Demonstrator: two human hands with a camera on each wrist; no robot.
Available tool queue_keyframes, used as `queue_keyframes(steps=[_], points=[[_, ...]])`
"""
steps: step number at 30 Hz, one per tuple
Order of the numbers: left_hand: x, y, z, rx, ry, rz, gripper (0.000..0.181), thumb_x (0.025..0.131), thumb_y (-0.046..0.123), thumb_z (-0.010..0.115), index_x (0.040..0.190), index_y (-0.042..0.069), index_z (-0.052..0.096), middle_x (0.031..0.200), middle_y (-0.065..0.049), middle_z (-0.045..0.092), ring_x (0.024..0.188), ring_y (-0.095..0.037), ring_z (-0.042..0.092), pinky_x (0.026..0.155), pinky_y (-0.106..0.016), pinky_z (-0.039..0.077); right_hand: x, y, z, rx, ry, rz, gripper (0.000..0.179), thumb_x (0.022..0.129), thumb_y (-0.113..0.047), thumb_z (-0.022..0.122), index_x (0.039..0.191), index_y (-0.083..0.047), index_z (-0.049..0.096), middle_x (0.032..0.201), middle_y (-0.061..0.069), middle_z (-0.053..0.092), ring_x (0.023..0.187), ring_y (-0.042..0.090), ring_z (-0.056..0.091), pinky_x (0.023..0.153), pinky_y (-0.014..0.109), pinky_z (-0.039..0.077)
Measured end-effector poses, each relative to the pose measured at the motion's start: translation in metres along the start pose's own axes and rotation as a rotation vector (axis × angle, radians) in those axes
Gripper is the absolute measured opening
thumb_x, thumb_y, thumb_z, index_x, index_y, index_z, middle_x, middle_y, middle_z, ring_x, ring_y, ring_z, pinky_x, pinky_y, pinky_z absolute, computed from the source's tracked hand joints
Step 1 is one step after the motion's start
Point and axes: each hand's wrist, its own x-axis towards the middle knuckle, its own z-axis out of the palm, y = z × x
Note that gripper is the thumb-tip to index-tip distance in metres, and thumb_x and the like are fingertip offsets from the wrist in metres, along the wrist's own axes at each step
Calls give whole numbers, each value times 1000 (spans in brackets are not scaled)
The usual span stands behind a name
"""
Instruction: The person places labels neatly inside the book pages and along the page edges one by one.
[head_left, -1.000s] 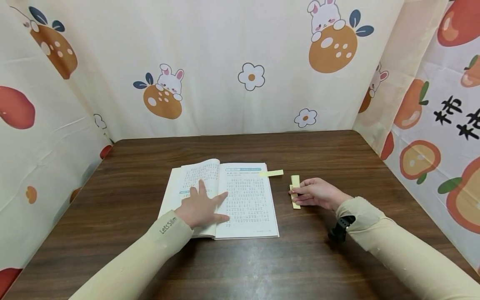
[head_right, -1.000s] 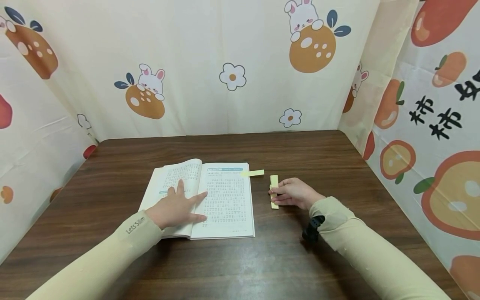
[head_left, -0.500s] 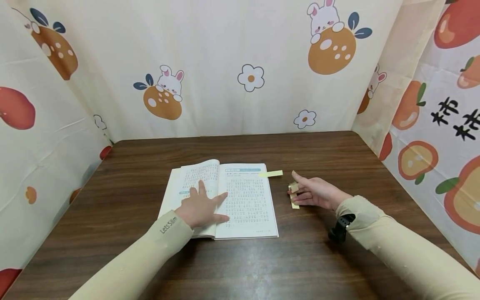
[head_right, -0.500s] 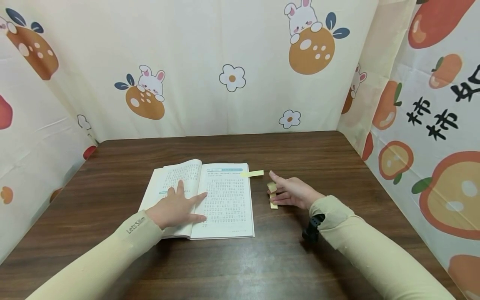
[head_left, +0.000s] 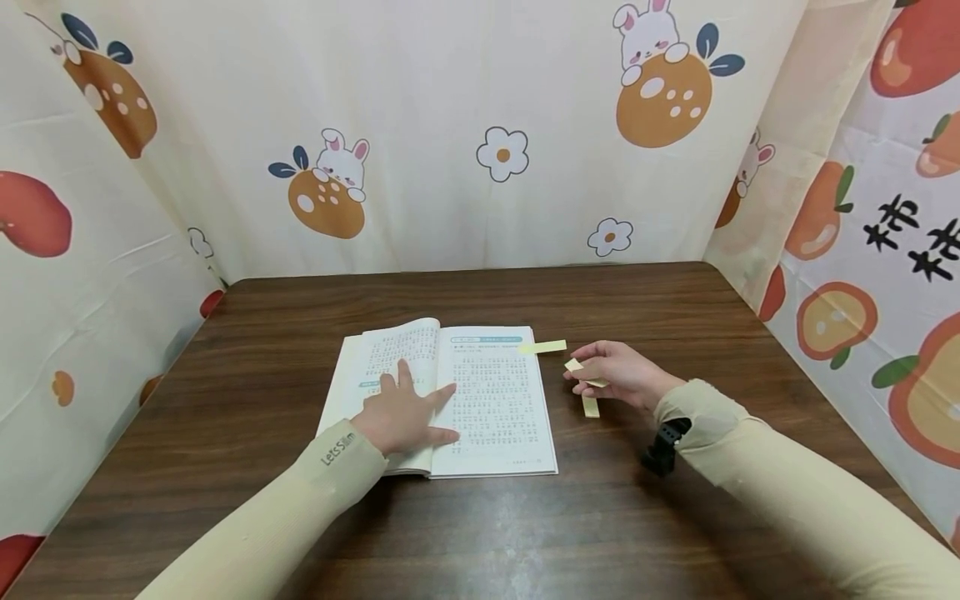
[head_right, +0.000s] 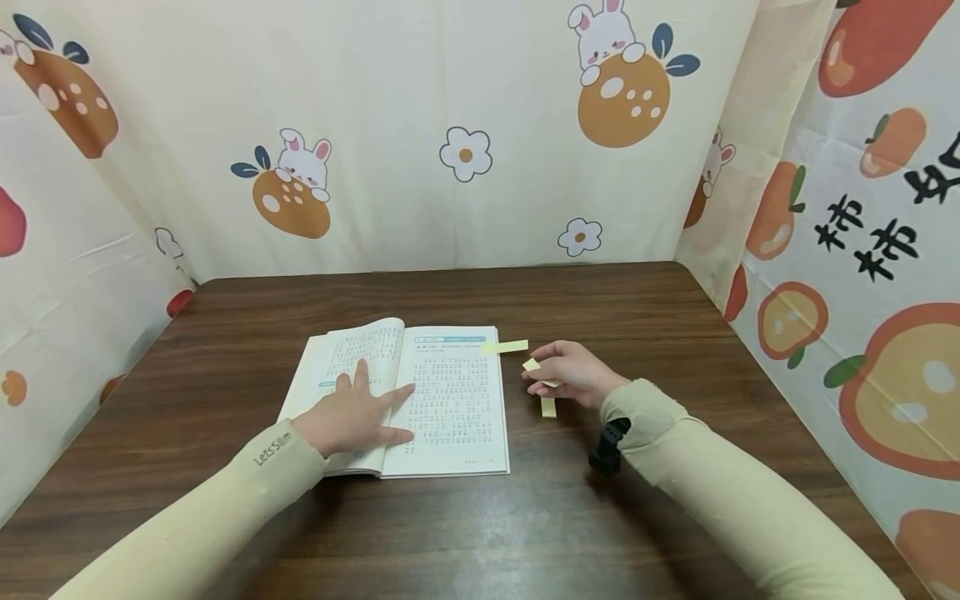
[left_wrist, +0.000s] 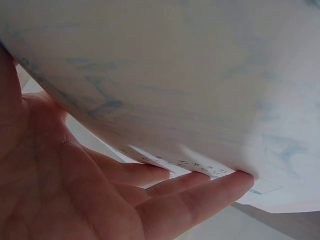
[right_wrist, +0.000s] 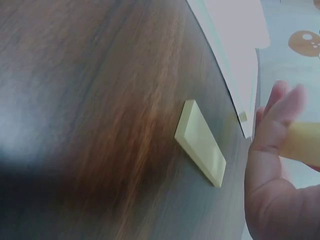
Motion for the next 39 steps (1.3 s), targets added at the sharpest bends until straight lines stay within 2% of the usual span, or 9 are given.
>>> queue_keyframes(steps=[8,13,16,22,26,33,39], points=[[-2,1,-1,6,-3,7,79,84,69,62,152,41,34,160,-36,5,140,-56,23,93,-61,45,11,-3,10,-84,30,-4,30,98,-10,59,121,7,53,101,9,71,74,11,66,64,21,52],[-1,0,0,11,1,7,78,84,70,61,152,42,34,160,-36,5,140,-56,23,93,-61,46,16,-7,17,-101,43,0,32,98,-13,60,123,7,56,109,15,68,74,11,65,64,21,50],[-1,0,0,5,3,7,79,84,70,61,152,42,34,160,-36,6,140,-56,24,92,-60,46,19,-9,20,-117,51,15,33,97,-11,61,125,7,59,111,14,67,73,11,64,64,21,49],[-1,0,0,6,4,6,78,83,70,61,152,43,34,160,-36,6,140,-55,24,91,-59,47,26,-11,26,-138,49,40,36,94,-11,66,125,7,62,93,2,68,66,7,60,60,17,46],[-1,0,0,4,4,2,78,83,70,62,152,43,35,160,-35,6,140,-55,25,91,-60,47,30,-11,29,-145,45,41,35,93,-10,67,123,8,63,80,-1,68,62,5,58,57,16,45],[0,-1,0,-3,4,5,78,83,70,62,152,43,34,160,-35,5,141,-55,23,94,-61,45,37,-7,33,-174,66,39,26,92,-11,69,111,8,68,79,-1,72,61,6,60,58,18,48],[0,-2,2,18,10,23,79,84,71,60,152,43,33,160,-36,6,140,-56,25,92,-59,46,40,-5,36,-186,74,37,27,92,-10,69,111,9,68,79,-1,73,60,5,61,58,18,49]])
